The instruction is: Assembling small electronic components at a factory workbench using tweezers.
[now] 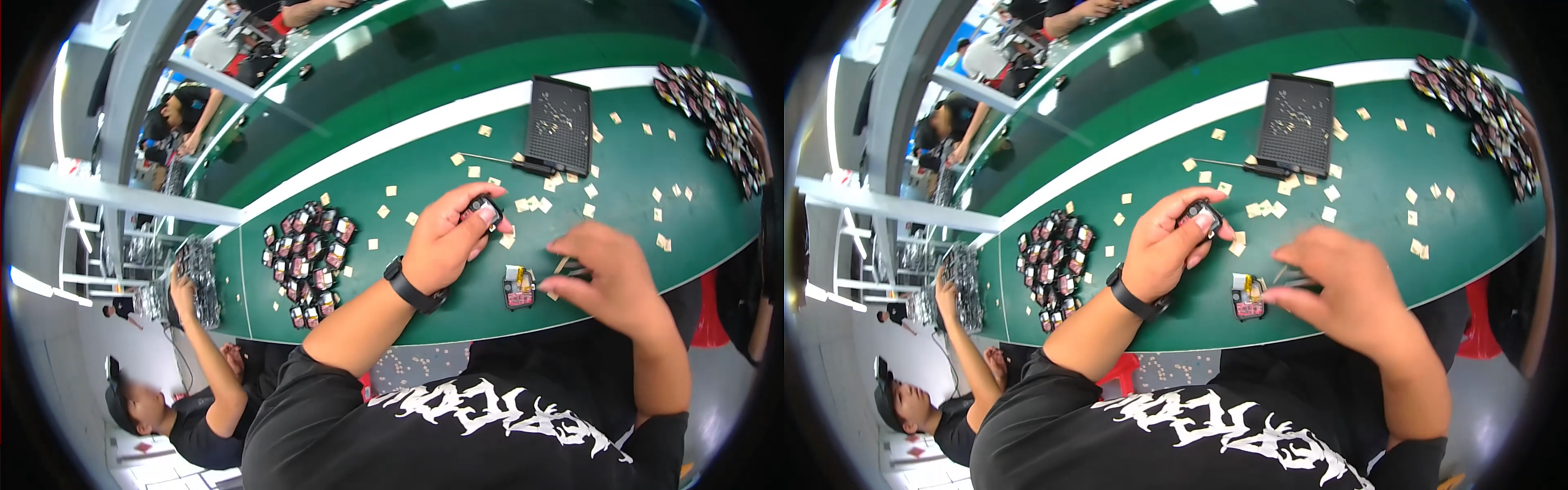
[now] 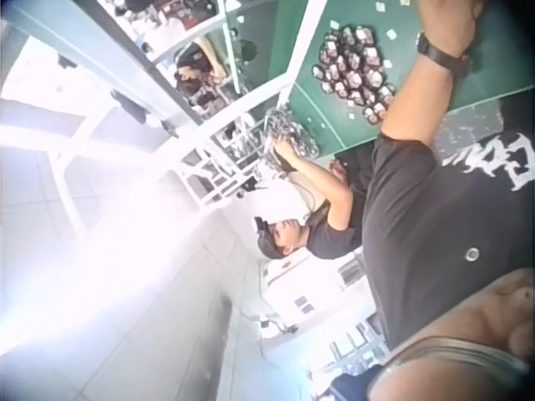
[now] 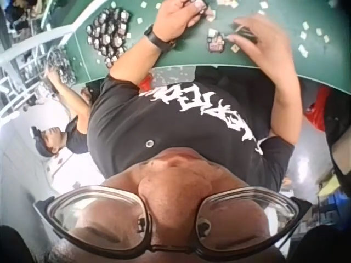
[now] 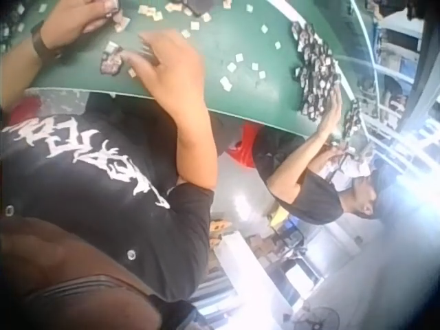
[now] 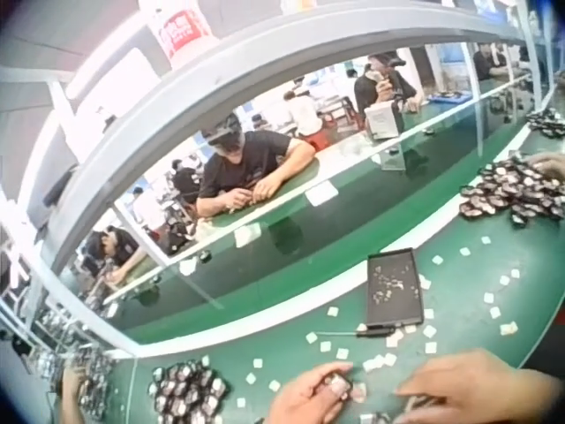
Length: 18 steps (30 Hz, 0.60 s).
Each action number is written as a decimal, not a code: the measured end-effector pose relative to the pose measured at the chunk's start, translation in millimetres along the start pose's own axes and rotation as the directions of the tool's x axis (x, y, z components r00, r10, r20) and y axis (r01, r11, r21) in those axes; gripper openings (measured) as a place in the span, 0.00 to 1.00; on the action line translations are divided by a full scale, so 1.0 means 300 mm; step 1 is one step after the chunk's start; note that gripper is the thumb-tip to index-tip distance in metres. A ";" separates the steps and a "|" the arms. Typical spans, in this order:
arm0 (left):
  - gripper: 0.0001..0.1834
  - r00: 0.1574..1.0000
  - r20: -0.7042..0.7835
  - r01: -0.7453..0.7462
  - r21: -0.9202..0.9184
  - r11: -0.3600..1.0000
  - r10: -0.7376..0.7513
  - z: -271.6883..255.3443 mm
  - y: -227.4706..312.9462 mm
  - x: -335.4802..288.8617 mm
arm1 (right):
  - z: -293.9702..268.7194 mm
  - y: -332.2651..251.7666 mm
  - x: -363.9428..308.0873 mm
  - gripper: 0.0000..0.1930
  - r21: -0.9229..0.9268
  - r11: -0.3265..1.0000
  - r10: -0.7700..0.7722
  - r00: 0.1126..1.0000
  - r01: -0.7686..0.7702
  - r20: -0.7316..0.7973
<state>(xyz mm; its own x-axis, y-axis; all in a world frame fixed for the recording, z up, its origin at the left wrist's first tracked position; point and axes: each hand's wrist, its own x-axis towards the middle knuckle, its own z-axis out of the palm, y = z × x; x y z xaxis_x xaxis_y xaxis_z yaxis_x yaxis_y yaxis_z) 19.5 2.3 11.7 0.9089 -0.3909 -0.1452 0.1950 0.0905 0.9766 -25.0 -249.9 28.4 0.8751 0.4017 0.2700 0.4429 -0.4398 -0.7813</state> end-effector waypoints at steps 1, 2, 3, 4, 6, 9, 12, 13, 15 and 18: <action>0.17 1.000 -0.021 -0.013 0.009 1.000 0.013 -0.001 0.013 -0.006 | 0.018 -0.004 -0.021 0.23 -0.052 0.999 0.018 0.999 -0.017 0.027; 0.16 0.996 -0.072 -0.051 0.035 0.998 0.054 -0.004 0.028 -0.015 | 0.038 -0.005 -0.041 0.26 -0.105 0.994 0.037 0.998 -0.032 0.053; 0.15 0.988 -0.117 -0.092 0.059 0.994 0.098 -0.004 0.046 -0.024 | 0.052 -0.011 -0.058 0.31 -0.206 0.978 -0.008 0.995 0.029 0.102; 0.15 0.984 -0.135 -0.109 0.058 0.992 0.116 -0.016 0.050 -0.038 | 0.074 -0.026 -0.063 0.34 -0.246 0.969 0.028 0.988 0.011 0.154; 0.14 0.945 -0.287 -0.092 0.234 0.968 0.160 -0.043 0.053 -0.083 | 0.104 -0.064 -0.052 0.34 -0.322 0.945 0.013 0.983 0.047 0.182; 0.13 0.877 -0.419 -0.082 0.356 0.931 0.237 -0.114 0.082 -0.145 | 0.145 -0.046 -0.041 0.35 -0.382 0.921 -0.020 0.989 0.076 0.148; 0.15 0.778 -0.512 -0.055 0.521 0.852 0.364 -0.240 0.118 -0.223 | 0.155 -0.033 -0.035 0.33 -0.401 0.911 -0.042 0.988 0.098 0.146; 0.16 0.776 -0.532 -0.046 0.485 0.873 0.337 -0.289 0.128 -0.246 | 0.157 -0.026 -0.037 0.33 -0.401 0.911 -0.041 0.988 0.100 0.151; 0.19 0.767 -0.581 -0.017 0.405 0.914 0.272 -0.381 0.149 -0.295 | 0.155 -0.016 -0.039 0.31 -0.375 0.920 -0.073 0.991 0.110 0.113; 0.18 0.686 -0.656 0.014 0.444 0.896 0.315 -0.512 0.141 -0.361 | 0.153 -0.018 -0.037 0.29 -0.368 0.923 -0.084 0.992 0.114 0.097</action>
<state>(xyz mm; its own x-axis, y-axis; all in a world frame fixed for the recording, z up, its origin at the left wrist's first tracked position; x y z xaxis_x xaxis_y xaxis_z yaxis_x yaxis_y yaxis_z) -14.2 189.2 44.4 0.9266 0.3616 0.1036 0.0239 -0.3316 0.9431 -46.1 -215.1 3.8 0.8117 0.5132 0.2789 0.5804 -0.6555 -0.4831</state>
